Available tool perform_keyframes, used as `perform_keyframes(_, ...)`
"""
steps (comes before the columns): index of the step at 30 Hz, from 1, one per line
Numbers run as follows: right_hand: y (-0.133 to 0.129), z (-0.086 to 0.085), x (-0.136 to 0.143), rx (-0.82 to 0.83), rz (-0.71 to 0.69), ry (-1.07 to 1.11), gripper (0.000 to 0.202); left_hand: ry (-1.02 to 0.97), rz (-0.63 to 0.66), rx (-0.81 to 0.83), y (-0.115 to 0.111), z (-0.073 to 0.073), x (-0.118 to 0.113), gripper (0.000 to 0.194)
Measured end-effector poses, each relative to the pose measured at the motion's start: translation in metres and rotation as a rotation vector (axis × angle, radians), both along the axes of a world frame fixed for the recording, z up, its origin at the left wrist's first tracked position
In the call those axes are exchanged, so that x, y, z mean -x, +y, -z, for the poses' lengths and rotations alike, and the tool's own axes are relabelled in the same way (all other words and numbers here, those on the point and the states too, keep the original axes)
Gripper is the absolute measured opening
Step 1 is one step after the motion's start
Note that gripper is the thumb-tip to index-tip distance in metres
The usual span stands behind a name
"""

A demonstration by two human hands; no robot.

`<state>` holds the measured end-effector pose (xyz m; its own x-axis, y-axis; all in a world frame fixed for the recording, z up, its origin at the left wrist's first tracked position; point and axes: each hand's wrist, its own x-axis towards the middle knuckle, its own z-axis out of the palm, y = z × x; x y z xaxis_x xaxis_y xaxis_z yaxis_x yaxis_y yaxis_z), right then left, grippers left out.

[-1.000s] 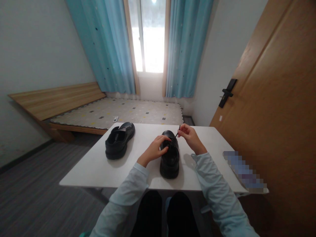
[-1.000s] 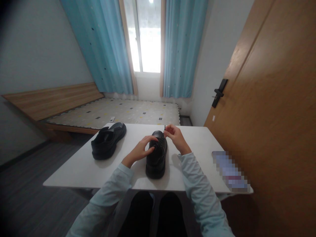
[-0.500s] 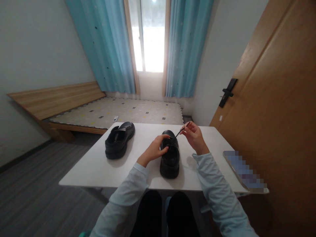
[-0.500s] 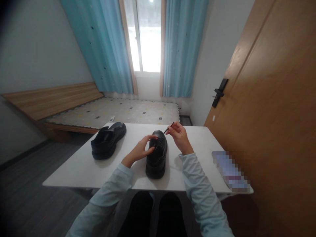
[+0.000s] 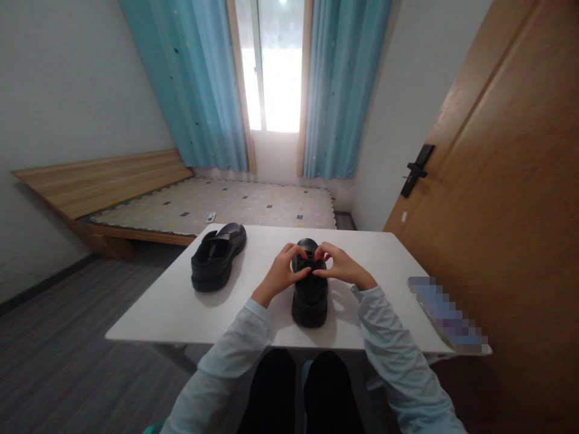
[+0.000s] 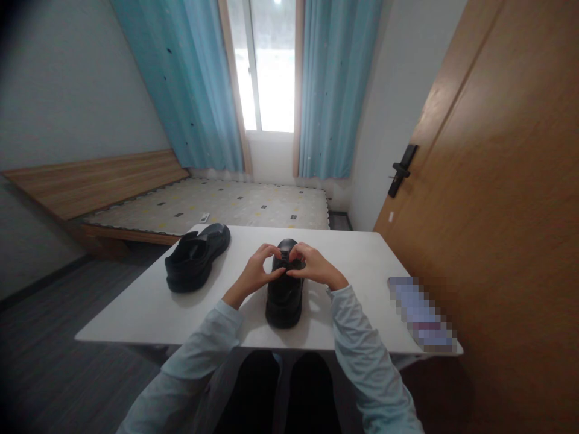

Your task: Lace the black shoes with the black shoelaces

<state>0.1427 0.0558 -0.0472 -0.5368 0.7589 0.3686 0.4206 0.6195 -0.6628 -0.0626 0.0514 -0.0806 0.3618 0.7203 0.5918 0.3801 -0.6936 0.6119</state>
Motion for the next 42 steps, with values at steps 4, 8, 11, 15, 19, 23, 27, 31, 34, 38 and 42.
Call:
perform_keyframes(4, -0.003, -0.002, 0.007, -0.107, 0.021, -0.047, 0.018, -0.095, 0.000, 0.005, 0.002, 0.002, -0.002, 0.035)
perform_keyframes(8, -0.005, -0.003, 0.009, -0.147, 0.038, -0.023, 0.012, -0.007, -0.001, -0.020, 0.000, -0.001, -0.001, 0.024)
perform_keyframes(11, -0.005, -0.002, 0.008, -0.131, 0.048, 0.020, 0.011, 0.048, -0.008, -0.026, -0.003, -0.005, 0.000, 0.017)
perform_keyframes(15, -0.003, 0.001, 0.004, -0.040, 0.047, 0.107, 0.009, 0.109, -0.006, -0.013, -0.005, -0.012, 0.001, 0.020)
perform_keyframes(19, -0.002, 0.002, 0.003, 0.042, 0.031, 0.166, 0.007, 0.236, -0.039, -0.014, -0.006, -0.021, 0.000, 0.024)
perform_keyframes(23, -0.006, -0.002, 0.004, 0.104, -0.019, 0.189, 0.008, 0.422, -0.118, -0.074, -0.008, -0.030, -0.003, 0.020)
perform_keyframes(27, -0.012, -0.008, 0.000, 0.306, -0.194, 0.343, 0.022, 0.541, -0.176, -0.163, -0.006, -0.033, -0.008, 0.020)
perform_keyframes(31, -0.013, -0.012, -0.004, 0.381, -0.225, 0.452, 0.022, 0.561, -0.159, -0.175, -0.003, -0.032, -0.012, 0.021)
perform_keyframes(34, -0.010, -0.010, -0.003, 0.351, -0.168, 0.448, 0.021, 0.550, -0.137, -0.169, -0.002, -0.033, -0.014, 0.021)
perform_keyframes(38, -0.005, -0.005, -0.001, 0.302, -0.039, 0.405, 0.021, 0.579, -0.146, -0.206, -0.003, -0.034, -0.013, 0.017)
perform_keyframes(42, -0.002, -0.002, 0.000, 0.197, 0.038, 0.291, 0.018, 0.560, -0.143, -0.215, -0.002, -0.032, -0.011, 0.019)
